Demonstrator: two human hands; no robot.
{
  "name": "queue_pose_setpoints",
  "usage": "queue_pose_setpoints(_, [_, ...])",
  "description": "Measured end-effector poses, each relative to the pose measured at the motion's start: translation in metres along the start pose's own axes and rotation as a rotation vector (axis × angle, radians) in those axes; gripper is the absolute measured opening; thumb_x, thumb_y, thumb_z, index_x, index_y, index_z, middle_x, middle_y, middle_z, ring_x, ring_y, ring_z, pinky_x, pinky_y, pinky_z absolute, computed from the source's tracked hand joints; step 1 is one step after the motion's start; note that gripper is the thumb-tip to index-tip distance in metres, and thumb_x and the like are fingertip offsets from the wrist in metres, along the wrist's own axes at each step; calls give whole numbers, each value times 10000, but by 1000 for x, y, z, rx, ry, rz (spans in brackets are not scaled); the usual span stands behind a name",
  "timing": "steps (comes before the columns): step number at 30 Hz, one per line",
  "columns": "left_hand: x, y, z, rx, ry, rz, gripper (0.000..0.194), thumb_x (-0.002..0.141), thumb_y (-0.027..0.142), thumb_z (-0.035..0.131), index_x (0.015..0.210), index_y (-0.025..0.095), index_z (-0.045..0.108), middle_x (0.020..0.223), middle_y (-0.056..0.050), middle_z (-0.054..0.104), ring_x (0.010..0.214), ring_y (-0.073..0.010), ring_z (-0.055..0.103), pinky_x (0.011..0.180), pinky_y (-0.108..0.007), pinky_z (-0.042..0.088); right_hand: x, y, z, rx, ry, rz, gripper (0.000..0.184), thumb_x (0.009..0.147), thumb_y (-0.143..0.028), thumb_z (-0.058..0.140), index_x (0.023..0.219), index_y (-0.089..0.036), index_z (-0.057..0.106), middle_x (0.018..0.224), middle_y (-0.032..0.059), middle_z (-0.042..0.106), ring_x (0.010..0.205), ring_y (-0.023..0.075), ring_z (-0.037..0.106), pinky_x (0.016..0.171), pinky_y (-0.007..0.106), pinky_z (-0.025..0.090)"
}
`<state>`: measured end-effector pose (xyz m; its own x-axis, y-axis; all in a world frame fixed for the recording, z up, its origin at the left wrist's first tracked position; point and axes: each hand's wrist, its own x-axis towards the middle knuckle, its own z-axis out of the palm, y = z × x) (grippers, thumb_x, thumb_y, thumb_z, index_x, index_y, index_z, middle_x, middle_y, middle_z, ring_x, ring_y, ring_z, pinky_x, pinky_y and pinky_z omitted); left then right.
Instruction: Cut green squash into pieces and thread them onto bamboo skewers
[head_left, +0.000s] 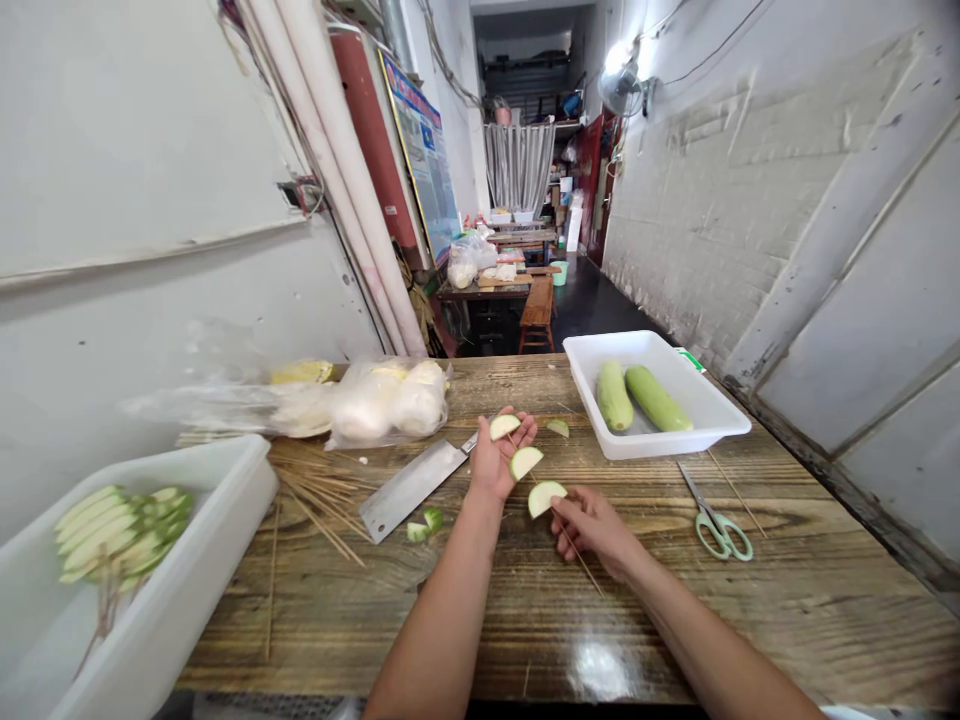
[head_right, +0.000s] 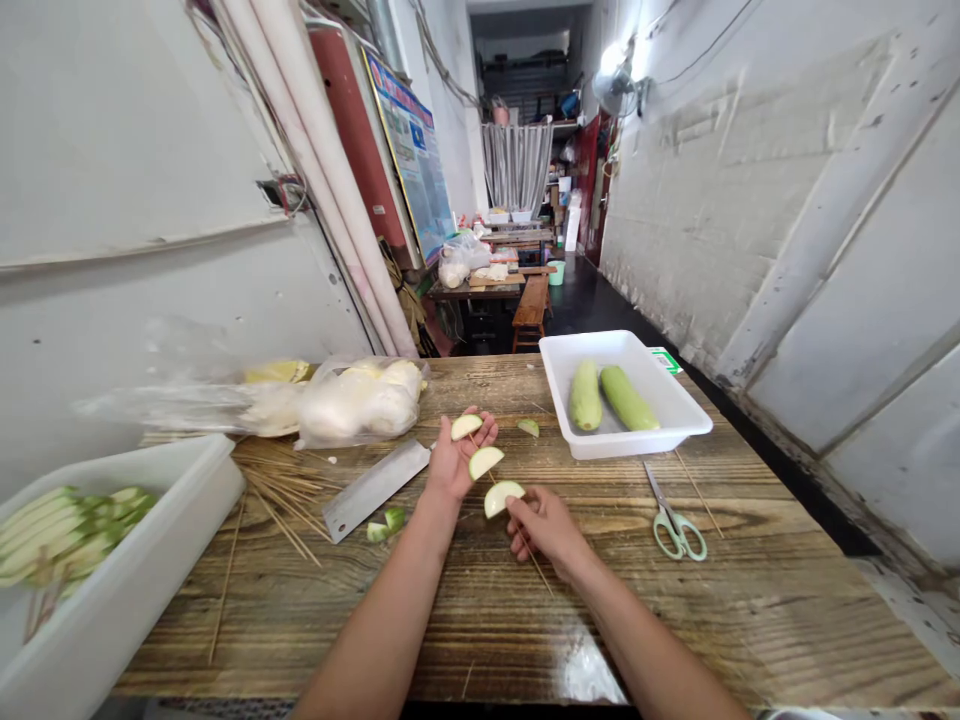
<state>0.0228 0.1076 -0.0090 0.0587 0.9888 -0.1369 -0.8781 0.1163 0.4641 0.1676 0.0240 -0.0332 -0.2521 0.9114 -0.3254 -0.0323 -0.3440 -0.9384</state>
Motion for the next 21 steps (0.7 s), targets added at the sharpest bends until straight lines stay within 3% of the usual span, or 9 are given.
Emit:
queue_pose_setpoints(2, [0, 2, -2, -21, 1, 6, 423, 894, 459, 348, 926, 121, 599, 824, -114, 663, 822, -190, 647, 852, -377, 480, -6, 2, 4, 16, -137, 53, 419, 738, -572, 531, 844, -167, 502, 503, -53, 538, 319, 74, 440, 302, 171, 322])
queue_pose_setpoints(4, [0, 4, -3, -19, -10, 17, 411, 886, 457, 367, 926, 122, 603, 823, -111, 662, 814, -193, 646, 846, -382, 481, -8, 6, 8, -17, -182, -5, 434, 763, -585, 490, 840, -159, 527, 443, -64, 513, 270, 61, 366, 277, 164, 252])
queue_pose_setpoints(8, [0, 3, -5, 5, -17, 30, 359, 876, 405, 390, 907, 122, 608, 786, -97, 657, 760, -189, 646, 818, -382, 486, -6, 15, 17, -182, -25, -247, 399, 815, -529, 436, 779, -154, 567, 350, -92, 387, 281, 54, 271, 321, 178, 188])
queue_pose_setpoints(10, [1, 2, -5, 17, -1, 41, 341, 874, 378, 388, 888, 118, 609, 758, -91, 652, 728, -179, 644, 805, -370, 487, -6, 19, 20, -282, 62, -359, 379, 833, -478, 421, 719, -154, 581, 371, -82, 364, 331, 63, 285, 364, 192, 210])
queue_pose_setpoints(13, [1, 0, -6, 36, 33, 52, 333, 870, 362, 384, 862, 117, 609, 726, -84, 644, 683, -169, 637, 785, -363, 487, -8, 20, 22, -401, 115, -451, 357, 848, -408, 395, 697, -154, 596, 471, -37, 454, 424, 91, 371, 437, 213, 279])
queue_pose_setpoints(21, [3, -10, -10, 90, 70, 102, 313, 842, 341, 393, 819, 110, 604, 703, -81, 642, 649, -170, 634, 757, -361, 490, -13, 16, 22, -466, 141, -467, 339, 850, -357, 367, 686, -163, 591, 588, 13, 567, 553, 145, 497, 559, 250, 368])
